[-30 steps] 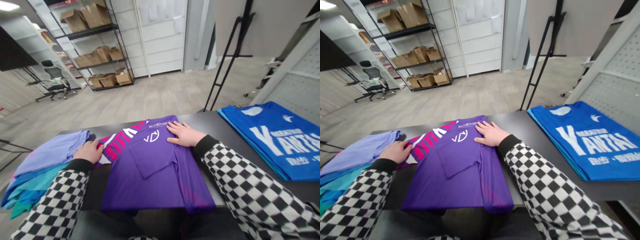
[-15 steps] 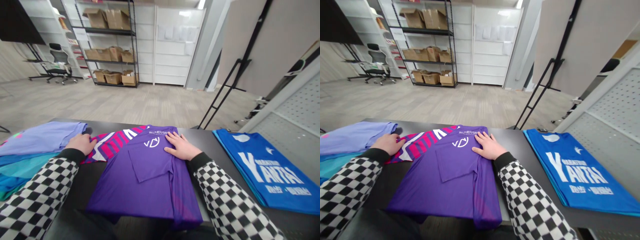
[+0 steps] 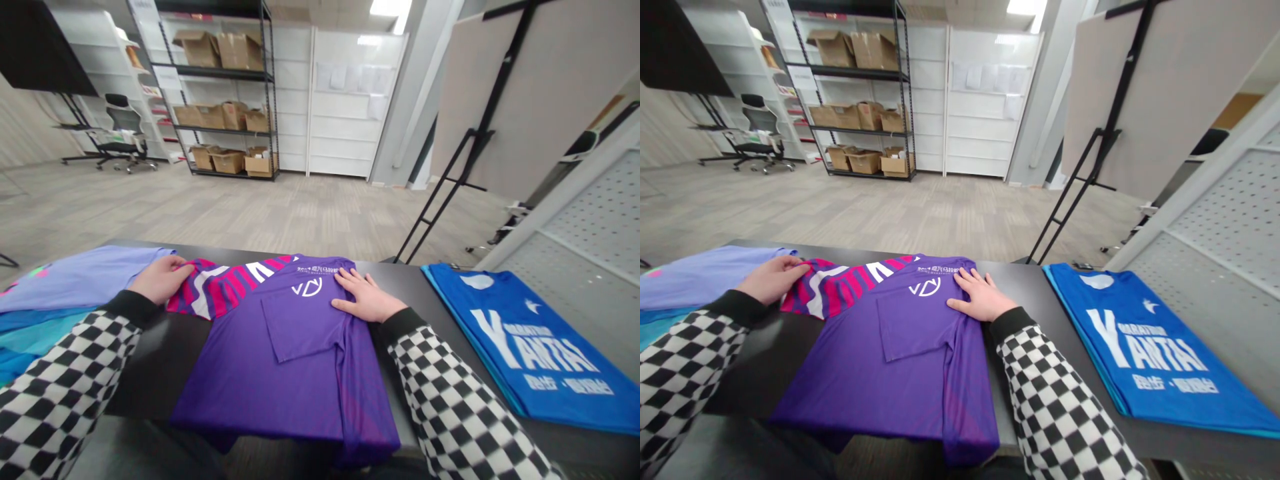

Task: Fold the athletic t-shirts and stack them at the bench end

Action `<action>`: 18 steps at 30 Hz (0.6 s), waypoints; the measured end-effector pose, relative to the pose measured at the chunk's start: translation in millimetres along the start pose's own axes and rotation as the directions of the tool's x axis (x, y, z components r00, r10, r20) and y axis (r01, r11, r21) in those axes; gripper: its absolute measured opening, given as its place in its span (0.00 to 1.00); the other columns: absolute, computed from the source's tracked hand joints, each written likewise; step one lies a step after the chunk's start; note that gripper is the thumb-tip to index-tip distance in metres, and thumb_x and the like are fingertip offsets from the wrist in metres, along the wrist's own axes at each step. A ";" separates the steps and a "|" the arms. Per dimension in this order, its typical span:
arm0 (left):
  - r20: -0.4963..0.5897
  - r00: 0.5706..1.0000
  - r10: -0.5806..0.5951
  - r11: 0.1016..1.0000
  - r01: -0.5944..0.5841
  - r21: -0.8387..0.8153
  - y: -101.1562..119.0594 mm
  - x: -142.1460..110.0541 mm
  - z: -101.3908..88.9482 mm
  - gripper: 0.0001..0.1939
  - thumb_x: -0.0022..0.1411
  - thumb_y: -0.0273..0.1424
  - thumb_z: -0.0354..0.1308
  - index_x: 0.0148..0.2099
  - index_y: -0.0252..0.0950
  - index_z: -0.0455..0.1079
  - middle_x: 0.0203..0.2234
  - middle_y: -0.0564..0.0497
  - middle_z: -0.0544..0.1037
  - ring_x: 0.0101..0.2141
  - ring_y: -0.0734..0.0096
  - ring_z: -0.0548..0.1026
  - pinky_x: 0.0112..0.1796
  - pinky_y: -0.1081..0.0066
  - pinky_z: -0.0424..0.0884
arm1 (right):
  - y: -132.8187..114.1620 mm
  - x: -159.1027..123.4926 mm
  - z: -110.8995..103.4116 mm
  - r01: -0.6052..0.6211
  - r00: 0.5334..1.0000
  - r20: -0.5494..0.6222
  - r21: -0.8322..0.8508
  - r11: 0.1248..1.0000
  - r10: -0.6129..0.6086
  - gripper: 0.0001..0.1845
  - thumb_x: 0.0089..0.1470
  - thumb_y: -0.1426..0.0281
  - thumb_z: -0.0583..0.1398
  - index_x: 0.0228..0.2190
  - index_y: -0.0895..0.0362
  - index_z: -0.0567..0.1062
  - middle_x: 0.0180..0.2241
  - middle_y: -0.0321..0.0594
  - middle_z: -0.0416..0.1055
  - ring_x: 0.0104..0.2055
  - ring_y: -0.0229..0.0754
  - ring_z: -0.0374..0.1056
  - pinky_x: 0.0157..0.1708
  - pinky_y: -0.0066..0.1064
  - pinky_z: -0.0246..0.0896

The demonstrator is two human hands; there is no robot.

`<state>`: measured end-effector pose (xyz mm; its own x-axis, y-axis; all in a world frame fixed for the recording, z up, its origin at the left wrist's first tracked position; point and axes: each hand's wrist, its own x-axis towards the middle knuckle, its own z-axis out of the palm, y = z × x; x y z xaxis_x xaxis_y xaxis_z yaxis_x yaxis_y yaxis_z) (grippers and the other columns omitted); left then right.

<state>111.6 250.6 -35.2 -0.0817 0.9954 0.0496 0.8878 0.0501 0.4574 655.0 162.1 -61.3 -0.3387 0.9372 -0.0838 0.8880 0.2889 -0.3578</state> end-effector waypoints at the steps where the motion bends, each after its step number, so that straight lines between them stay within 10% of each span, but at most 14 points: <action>1: 0.017 1.000 0.003 0.996 -0.001 -0.085 7.9 -2.1 -1.4 0.23 0.73 0.51 0.52 0.50 0.36 0.73 0.32 0.51 0.84 0.34 0.62 0.83 0.38 0.64 0.81 | 0.6 -0.1 -0.9 0.009 1.000 -0.024 0.010 1.000 -0.008 0.54 0.67 0.32 0.55 0.81 0.47 0.55 0.83 0.49 0.42 0.84 0.67 0.36 0.78 0.74 0.30; 6: 0.163 0.986 -0.022 0.673 0.136 -0.727 72.9 -10.3 -21.4 0.23 0.64 0.41 0.70 0.55 0.37 0.70 0.36 0.51 0.85 0.35 0.66 0.84 0.43 0.61 0.85 | 9.1 -1.7 -9.1 0.051 0.961 -0.274 0.026 0.998 -0.042 0.45 0.73 0.39 0.54 0.79 0.48 0.58 0.82 0.51 0.48 0.84 0.61 0.43 0.80 0.69 0.33; 11: 0.216 0.953 0.214 0.560 0.061 -0.827 170.7 -16.6 -25.2 0.24 0.56 0.32 0.77 0.52 0.36 0.73 0.31 0.51 0.81 0.26 0.71 0.79 0.32 0.68 0.81 | 24.8 -3.9 -13.2 0.031 0.914 -0.406 0.038 0.999 -0.013 0.39 0.75 0.45 0.54 0.76 0.50 0.65 0.79 0.52 0.57 0.82 0.59 0.52 0.79 0.69 0.37; 16: 0.268 0.868 0.418 0.507 0.022 -0.862 265.4 -55.0 58.4 0.21 0.59 0.32 0.77 0.51 0.40 0.74 0.50 0.40 0.83 0.30 0.71 0.81 0.33 0.65 0.82 | 30.8 -2.3 -10.8 0.022 0.904 -0.429 0.038 0.999 -0.004 0.35 0.75 0.48 0.54 0.73 0.52 0.69 0.76 0.54 0.63 0.80 0.57 0.57 0.79 0.68 0.42; 18: 0.490 0.744 0.454 0.598 0.154 -0.787 284.8 -70.9 97.2 0.31 0.58 0.38 0.78 0.60 0.41 0.73 0.62 0.32 0.77 0.32 0.65 0.85 0.34 0.59 0.85 | 29.8 -2.7 -10.8 0.024 0.901 -0.434 0.033 0.999 -0.007 0.34 0.76 0.49 0.54 0.72 0.52 0.71 0.74 0.53 0.66 0.78 0.57 0.60 0.78 0.67 0.44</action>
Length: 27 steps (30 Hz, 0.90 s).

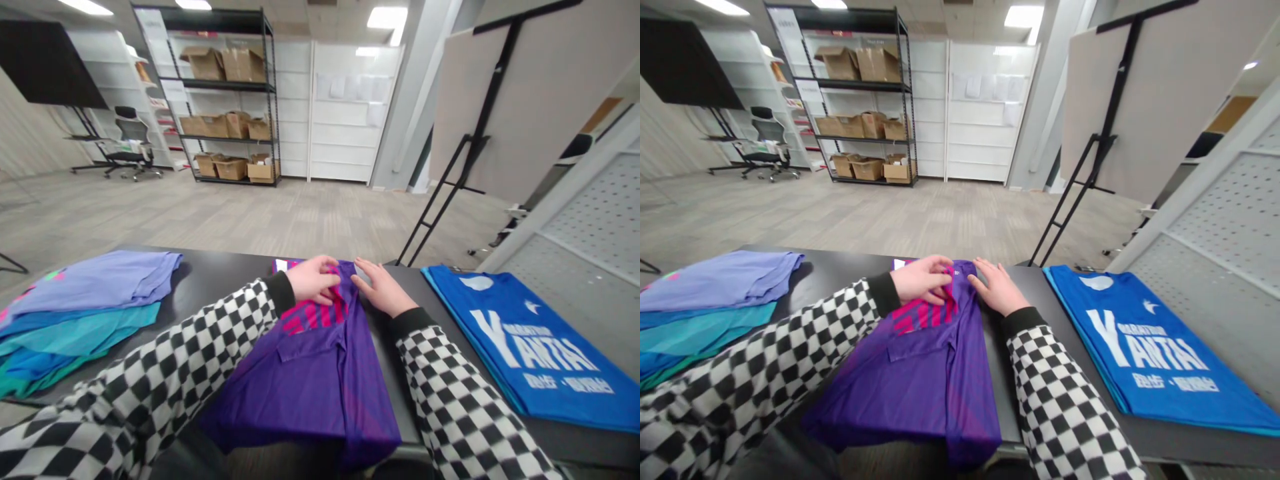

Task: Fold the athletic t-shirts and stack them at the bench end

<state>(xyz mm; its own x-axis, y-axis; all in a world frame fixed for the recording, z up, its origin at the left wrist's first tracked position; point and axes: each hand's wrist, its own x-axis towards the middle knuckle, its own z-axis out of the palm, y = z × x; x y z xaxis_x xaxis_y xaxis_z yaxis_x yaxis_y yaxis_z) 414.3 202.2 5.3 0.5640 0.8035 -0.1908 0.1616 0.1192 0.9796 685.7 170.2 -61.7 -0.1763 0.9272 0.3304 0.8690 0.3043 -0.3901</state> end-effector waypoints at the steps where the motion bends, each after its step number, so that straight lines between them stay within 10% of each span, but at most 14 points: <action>1: 0.063 0.996 -0.064 0.998 0.064 0.011 -10.4 5.4 10.9 0.35 0.58 0.41 0.79 0.63 0.41 0.72 0.66 0.29 0.74 0.34 0.62 0.86 0.34 0.57 0.85 | -0.9 -0.6 -0.9 0.000 1.000 -0.006 0.000 1.000 0.000 0.33 0.76 0.50 0.54 0.71 0.53 0.71 0.73 0.53 0.69 0.77 0.57 0.63 0.78 0.65 0.47; 4: 0.055 0.998 -0.012 0.995 0.007 0.103 -32.8 12.9 4.5 0.31 0.65 0.49 0.71 0.63 0.39 0.74 0.63 0.30 0.79 0.38 0.57 0.88 0.37 0.58 0.85 | -4.6 -3.6 -6.0 -0.003 0.999 -0.042 0.022 1.000 0.004 0.30 0.76 0.53 0.54 0.68 0.55 0.76 0.67 0.53 0.76 0.70 0.57 0.72 0.74 0.58 0.60; 8: -0.159 0.949 0.273 0.910 -0.200 0.364 -45.3 17.7 -68.2 0.19 0.70 0.49 0.63 0.49 0.38 0.80 0.45 0.41 0.87 0.46 0.54 0.85 0.50 0.55 0.82 | -16.3 -7.6 -10.1 0.070 0.997 -0.035 0.054 0.996 -0.069 0.22 0.75 0.59 0.56 0.58 0.54 0.84 0.57 0.50 0.83 0.60 0.56 0.79 0.66 0.51 0.71; 13: 0.117 0.877 0.467 0.433 -0.342 0.834 -66.9 27.4 -145.5 0.20 0.71 0.46 0.58 0.52 0.39 0.83 0.49 0.41 0.87 0.55 0.49 0.81 0.66 0.47 0.69 | -40.8 -9.1 0.7 0.140 0.986 0.089 -0.005 0.990 -0.139 0.19 0.74 0.61 0.60 0.59 0.53 0.83 0.58 0.49 0.81 0.61 0.55 0.76 0.64 0.50 0.70; 20: 0.133 0.863 0.488 0.404 -0.358 0.842 -87.2 41.7 -168.3 0.21 0.75 0.45 0.51 0.47 0.39 0.82 0.52 0.40 0.83 0.56 0.52 0.78 0.65 0.50 0.69 | -48.6 -5.3 15.5 -0.073 0.991 0.091 -0.218 0.973 0.094 0.15 0.74 0.55 0.61 0.42 0.50 0.83 0.47 0.48 0.79 0.51 0.57 0.74 0.50 0.49 0.69; 27: 0.232 0.834 0.501 0.313 -0.425 0.849 -82.9 64.0 -189.1 0.07 0.65 0.36 0.58 0.38 0.40 0.74 0.46 0.43 0.82 0.51 0.53 0.77 0.61 0.53 0.69 | -37.5 -3.2 10.5 -0.069 0.993 0.086 -0.087 0.994 0.077 0.09 0.68 0.62 0.65 0.34 0.51 0.79 0.42 0.45 0.78 0.46 0.53 0.73 0.50 0.47 0.68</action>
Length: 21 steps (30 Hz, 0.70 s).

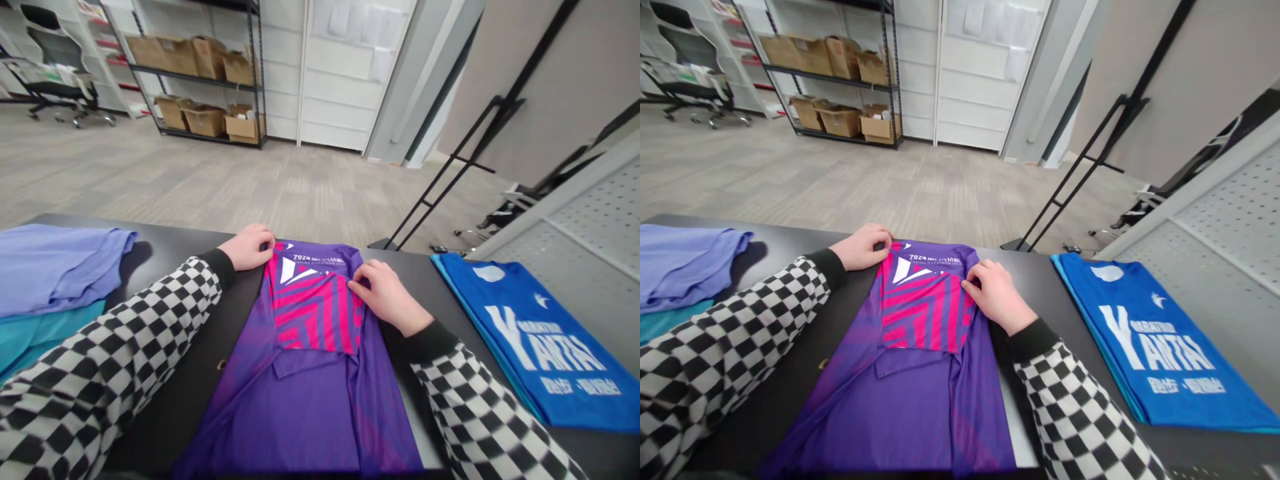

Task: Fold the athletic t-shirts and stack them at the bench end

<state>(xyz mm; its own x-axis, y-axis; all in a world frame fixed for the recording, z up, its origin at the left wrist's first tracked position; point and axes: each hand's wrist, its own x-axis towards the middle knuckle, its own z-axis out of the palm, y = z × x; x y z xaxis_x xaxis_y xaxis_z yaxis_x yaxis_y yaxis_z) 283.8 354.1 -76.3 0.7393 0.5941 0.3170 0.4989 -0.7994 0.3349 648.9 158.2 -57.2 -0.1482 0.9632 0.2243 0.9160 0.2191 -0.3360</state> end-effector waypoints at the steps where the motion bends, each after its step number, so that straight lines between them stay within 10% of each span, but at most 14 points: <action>1: 0.001 1.000 -0.001 1.000 0.001 0.005 -3.9 2.6 0.6 0.07 0.65 0.36 0.57 0.37 0.40 0.73 0.44 0.43 0.82 0.49 0.54 0.77 0.61 0.54 0.69 | 0.7 -0.3 -2.7 0.017 1.000 -0.011 0.019 1.000 -0.017 0.09 0.68 0.63 0.65 0.34 0.51 0.79 0.42 0.45 0.78 0.45 0.53 0.73 0.51 0.47 0.68; 15: -0.019 0.995 -0.096 0.991 0.097 0.089 -21.8 5.4 8.4 0.12 0.73 0.36 0.52 0.40 0.37 0.74 0.37 0.43 0.78 0.43 0.54 0.75 0.55 0.53 0.71 | -5.6 -7.1 -31.3 -0.031 0.986 -0.158 0.090 0.995 0.045 0.08 0.67 0.63 0.63 0.35 0.51 0.80 0.38 0.44 0.82 0.44 0.54 0.78 0.47 0.44 0.71; 21: -0.022 0.992 -0.121 0.987 0.122 0.107 -17.2 3.7 10.7 0.12 0.72 0.36 0.53 0.40 0.39 0.75 0.39 0.42 0.79 0.44 0.53 0.76 0.55 0.52 0.72 | -1.1 -8.2 -22.7 -0.152 0.988 0.038 0.148 0.977 0.148 0.05 0.65 0.67 0.63 0.36 0.52 0.80 0.32 0.39 0.82 0.34 0.48 0.78 0.38 0.38 0.70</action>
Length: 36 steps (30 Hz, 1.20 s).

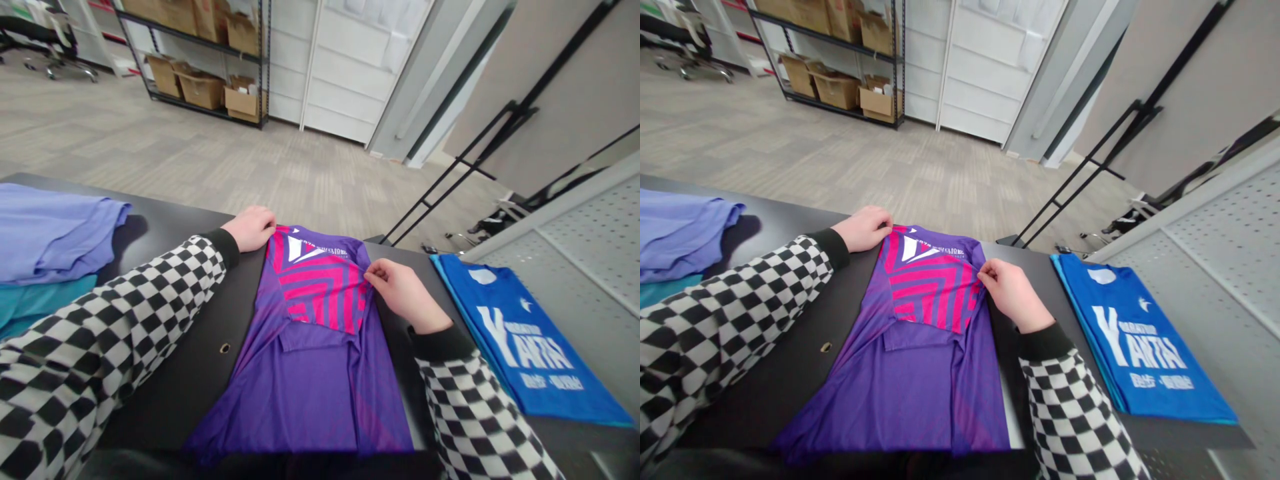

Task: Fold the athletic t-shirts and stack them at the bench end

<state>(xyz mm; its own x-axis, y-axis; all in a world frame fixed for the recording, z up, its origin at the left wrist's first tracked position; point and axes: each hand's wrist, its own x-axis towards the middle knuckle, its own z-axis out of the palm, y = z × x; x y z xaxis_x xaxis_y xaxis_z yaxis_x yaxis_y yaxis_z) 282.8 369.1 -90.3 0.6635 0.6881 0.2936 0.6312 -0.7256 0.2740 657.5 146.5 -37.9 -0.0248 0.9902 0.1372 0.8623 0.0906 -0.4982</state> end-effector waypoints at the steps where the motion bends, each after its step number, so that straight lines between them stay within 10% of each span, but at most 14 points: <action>1: -0.002 1.000 -0.003 1.000 0.003 0.002 1.5 -0.3 -0.8 0.12 0.72 0.36 0.53 0.40 0.39 0.75 0.40 0.42 0.79 0.44 0.52 0.77 0.54 0.52 0.73 | 2.6 1.3 3.4 -0.002 1.000 0.017 -0.016 1.000 0.002 0.04 0.65 0.68 0.64 0.37 0.52 0.81 0.32 0.39 0.82 0.34 0.48 0.79 0.38 0.38 0.70; 9: -0.143 0.985 0.100 0.995 -0.095 0.044 66.9 -12.8 -20.6 0.17 0.70 0.28 0.52 0.54 0.34 0.79 0.51 0.37 0.82 0.55 0.48 0.77 0.62 0.49 0.71 | 12.9 9.4 19.4 0.115 0.988 -0.094 -0.106 0.988 -0.125 0.12 0.70 0.65 0.62 0.47 0.54 0.84 0.42 0.47 0.82 0.44 0.53 0.79 0.49 0.44 0.75; 15: 0.051 0.936 0.349 0.937 -0.349 -0.013 145.8 -23.9 -4.0 0.23 0.82 0.41 0.50 0.66 0.36 0.76 0.57 0.40 0.82 0.58 0.52 0.78 0.64 0.52 0.68 | 35.5 18.9 23.8 0.212 0.948 -0.210 -0.139 0.967 -0.238 0.18 0.72 0.67 0.56 0.51 0.52 0.85 0.57 0.50 0.82 0.61 0.57 0.76 0.66 0.55 0.70; 24: 0.177 0.983 0.054 0.995 -0.068 0.071 159.4 19.4 -2.9 0.22 0.78 0.48 0.55 0.47 0.36 0.82 0.43 0.39 0.84 0.50 0.43 0.79 0.52 0.47 0.73 | 58.9 61.9 35.0 0.251 0.935 -0.197 -0.215 0.944 -0.294 0.24 0.68 0.73 0.56 0.58 0.49 0.83 0.67 0.48 0.75 0.72 0.58 0.68 0.73 0.62 0.63; 33: 0.184 0.887 0.424 0.905 -0.409 -0.114 210.0 -15.9 4.5 0.22 0.72 0.54 0.64 0.47 0.40 0.78 0.40 0.46 0.83 0.40 0.54 0.81 0.39 0.58 0.72 | 60.3 53.2 30.1 0.325 0.903 -0.236 -0.173 0.930 -0.359 0.20 0.71 0.69 0.57 0.57 0.52 0.84 0.63 0.50 0.79 0.70 0.57 0.70 0.73 0.60 0.65; 36: 0.170 0.889 0.425 0.904 -0.407 -0.129 212.0 -21.8 11.7 0.11 0.73 0.42 0.64 0.44 0.41 0.78 0.39 0.47 0.83 0.40 0.55 0.81 0.39 0.60 0.70 | 59.3 50.3 29.6 0.329 0.900 -0.249 -0.150 0.932 -0.358 0.19 0.71 0.69 0.58 0.56 0.50 0.84 0.62 0.49 0.80 0.70 0.57 0.71 0.72 0.61 0.66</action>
<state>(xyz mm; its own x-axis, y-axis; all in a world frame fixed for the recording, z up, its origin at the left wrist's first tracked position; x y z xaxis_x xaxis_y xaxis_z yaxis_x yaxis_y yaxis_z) 406.8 200.3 -49.4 0.9265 0.3039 0.2218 0.2483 -0.9368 0.2465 692.4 204.9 -85.9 -0.2049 0.8326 0.5146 0.8718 0.3943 -0.2908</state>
